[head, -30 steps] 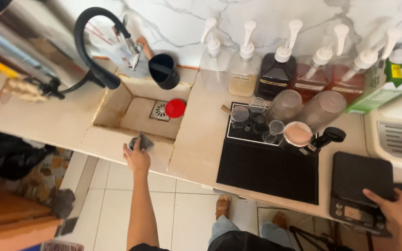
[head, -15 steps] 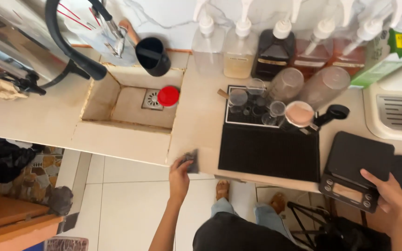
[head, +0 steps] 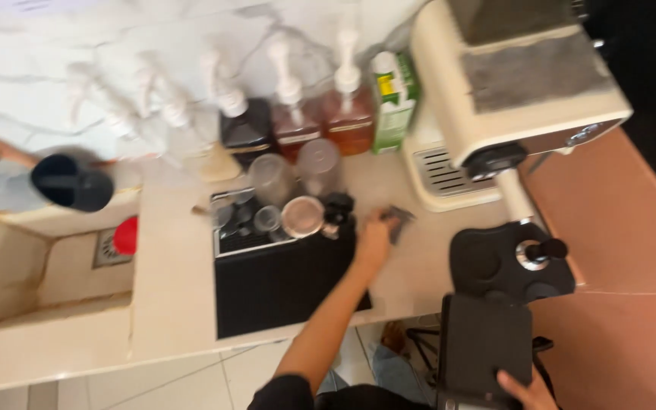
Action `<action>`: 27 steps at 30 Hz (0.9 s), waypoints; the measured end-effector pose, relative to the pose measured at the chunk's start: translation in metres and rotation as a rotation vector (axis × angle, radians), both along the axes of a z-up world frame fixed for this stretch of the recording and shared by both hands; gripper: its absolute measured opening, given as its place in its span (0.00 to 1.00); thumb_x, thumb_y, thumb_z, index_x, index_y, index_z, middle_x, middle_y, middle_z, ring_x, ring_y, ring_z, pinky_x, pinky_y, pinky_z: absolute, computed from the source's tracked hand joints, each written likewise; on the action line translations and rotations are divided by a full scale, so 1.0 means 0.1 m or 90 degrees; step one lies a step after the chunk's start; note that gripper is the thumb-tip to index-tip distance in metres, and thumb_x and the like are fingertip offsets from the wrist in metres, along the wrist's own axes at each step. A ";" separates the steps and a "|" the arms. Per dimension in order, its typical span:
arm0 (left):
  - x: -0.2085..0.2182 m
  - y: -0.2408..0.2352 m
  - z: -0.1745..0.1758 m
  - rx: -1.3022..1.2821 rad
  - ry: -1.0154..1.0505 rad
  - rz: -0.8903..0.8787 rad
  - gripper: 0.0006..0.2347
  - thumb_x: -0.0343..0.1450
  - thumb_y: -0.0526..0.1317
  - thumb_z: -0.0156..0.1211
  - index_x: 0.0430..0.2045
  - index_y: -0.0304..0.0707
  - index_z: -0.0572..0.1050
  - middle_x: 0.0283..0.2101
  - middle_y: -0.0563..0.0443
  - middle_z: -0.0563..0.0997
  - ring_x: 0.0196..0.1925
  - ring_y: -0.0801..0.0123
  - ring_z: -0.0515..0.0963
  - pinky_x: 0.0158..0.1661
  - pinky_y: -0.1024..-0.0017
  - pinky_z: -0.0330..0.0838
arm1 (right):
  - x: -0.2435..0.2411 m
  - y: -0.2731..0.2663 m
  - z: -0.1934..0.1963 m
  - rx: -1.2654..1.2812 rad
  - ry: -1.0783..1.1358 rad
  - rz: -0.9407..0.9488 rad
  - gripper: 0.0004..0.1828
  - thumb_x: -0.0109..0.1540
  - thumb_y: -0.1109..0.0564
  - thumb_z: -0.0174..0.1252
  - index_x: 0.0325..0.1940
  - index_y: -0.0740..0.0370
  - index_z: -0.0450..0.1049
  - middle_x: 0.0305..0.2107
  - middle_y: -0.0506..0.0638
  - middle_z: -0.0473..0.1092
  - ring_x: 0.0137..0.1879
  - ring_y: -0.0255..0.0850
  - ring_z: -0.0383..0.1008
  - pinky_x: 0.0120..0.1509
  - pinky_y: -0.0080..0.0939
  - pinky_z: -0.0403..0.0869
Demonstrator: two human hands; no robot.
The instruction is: Clean coffee bar tools and wipe down the freezer surface.
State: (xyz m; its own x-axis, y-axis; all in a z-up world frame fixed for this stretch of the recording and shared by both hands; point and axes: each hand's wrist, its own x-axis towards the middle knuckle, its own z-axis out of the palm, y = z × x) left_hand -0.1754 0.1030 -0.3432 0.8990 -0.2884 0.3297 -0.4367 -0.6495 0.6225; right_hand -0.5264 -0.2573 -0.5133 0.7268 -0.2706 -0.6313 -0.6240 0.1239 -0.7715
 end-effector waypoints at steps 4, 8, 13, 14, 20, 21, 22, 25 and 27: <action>1.19 -0.28 -0.28 -0.001 -0.028 0.084 0.21 0.64 0.24 0.52 0.48 0.44 0.82 0.63 0.39 0.72 0.60 0.44 0.72 0.59 0.58 0.69 | 0.01 -0.42 -0.30 -0.068 0.011 -0.029 0.62 0.49 0.49 0.71 0.81 0.58 0.44 0.72 0.59 0.53 0.76 0.57 0.55 0.74 0.65 0.59; 0.40 -0.40 -0.15 0.104 -0.017 0.008 0.20 0.65 0.26 0.54 0.48 0.48 0.82 0.64 0.47 0.72 0.62 0.46 0.71 0.61 0.60 0.70 | -0.65 -0.35 0.17 0.091 -0.027 -0.144 0.61 0.47 0.49 0.71 0.79 0.60 0.48 0.71 0.61 0.57 0.75 0.59 0.58 0.71 0.66 0.61; -1.28 -0.42 -0.17 0.183 0.045 -0.147 0.25 0.60 0.24 0.52 0.50 0.47 0.79 0.69 0.53 0.67 0.64 0.48 0.69 0.52 0.61 0.78 | -0.63 -0.58 0.02 -0.002 -0.188 0.061 0.54 0.52 0.51 0.72 0.75 0.71 0.55 0.66 0.65 0.65 0.73 0.56 0.61 0.75 0.58 0.58; -1.49 -0.43 -0.15 0.135 0.029 -0.177 0.22 0.61 0.26 0.55 0.49 0.44 0.80 0.66 0.50 0.69 0.62 0.48 0.70 0.55 0.60 0.75 | -0.27 -0.35 0.52 0.088 -0.132 -0.043 0.51 0.51 0.53 0.69 0.75 0.67 0.56 0.63 0.61 0.67 0.69 0.54 0.65 0.71 0.60 0.62; -2.05 0.07 0.32 0.050 0.112 -0.235 0.15 0.63 0.27 0.57 0.42 0.36 0.82 0.61 0.49 0.75 0.63 0.50 0.70 0.59 0.61 0.72 | 1.27 0.50 1.97 0.166 -0.116 -0.024 0.40 0.54 0.56 0.67 0.69 0.62 0.63 0.53 0.56 0.72 0.54 0.47 0.75 0.53 0.53 0.76; -2.09 0.19 0.34 0.062 0.131 -0.192 0.18 0.58 0.24 0.56 0.40 0.35 0.83 0.60 0.48 0.76 0.63 0.48 0.70 0.57 0.60 0.71 | 1.55 0.62 2.07 0.149 -0.144 0.022 0.38 0.55 0.57 0.67 0.68 0.63 0.63 0.51 0.57 0.72 0.50 0.47 0.76 0.47 0.52 0.79; -2.13 0.39 0.40 0.059 0.129 -0.178 0.18 0.58 0.24 0.56 0.40 0.35 0.83 0.60 0.48 0.76 0.63 0.48 0.70 0.57 0.60 0.71 | 1.72 0.71 2.07 0.148 -0.145 0.037 0.38 0.55 0.57 0.67 0.68 0.63 0.63 0.51 0.57 0.72 0.50 0.47 0.76 0.47 0.52 0.79; -2.34 0.97 0.54 0.005 0.094 0.017 0.22 0.55 0.19 0.54 0.38 0.38 0.85 0.57 0.49 0.78 0.60 0.51 0.73 0.57 0.59 0.70 | 2.13 0.98 2.07 0.145 -0.129 0.077 0.38 0.54 0.58 0.67 0.68 0.62 0.63 0.51 0.55 0.73 0.48 0.47 0.77 0.46 0.51 0.80; -2.51 1.34 0.61 -0.117 0.139 0.172 0.21 0.59 0.18 0.53 0.38 0.39 0.84 0.57 0.48 0.78 0.58 0.54 0.78 0.55 0.61 0.73 | 2.29 1.12 2.07 0.136 -0.088 0.074 0.39 0.55 0.58 0.67 0.69 0.62 0.62 0.52 0.56 0.72 0.48 0.48 0.78 0.47 0.51 0.81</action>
State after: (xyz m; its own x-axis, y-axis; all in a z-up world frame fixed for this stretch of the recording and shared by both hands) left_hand -0.4260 0.2370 -0.2825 0.9890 0.0148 0.1470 -0.1098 -0.5921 0.7983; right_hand -0.2976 -0.1453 -0.3063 0.8286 -0.0520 -0.5574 -0.5336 0.2277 -0.8145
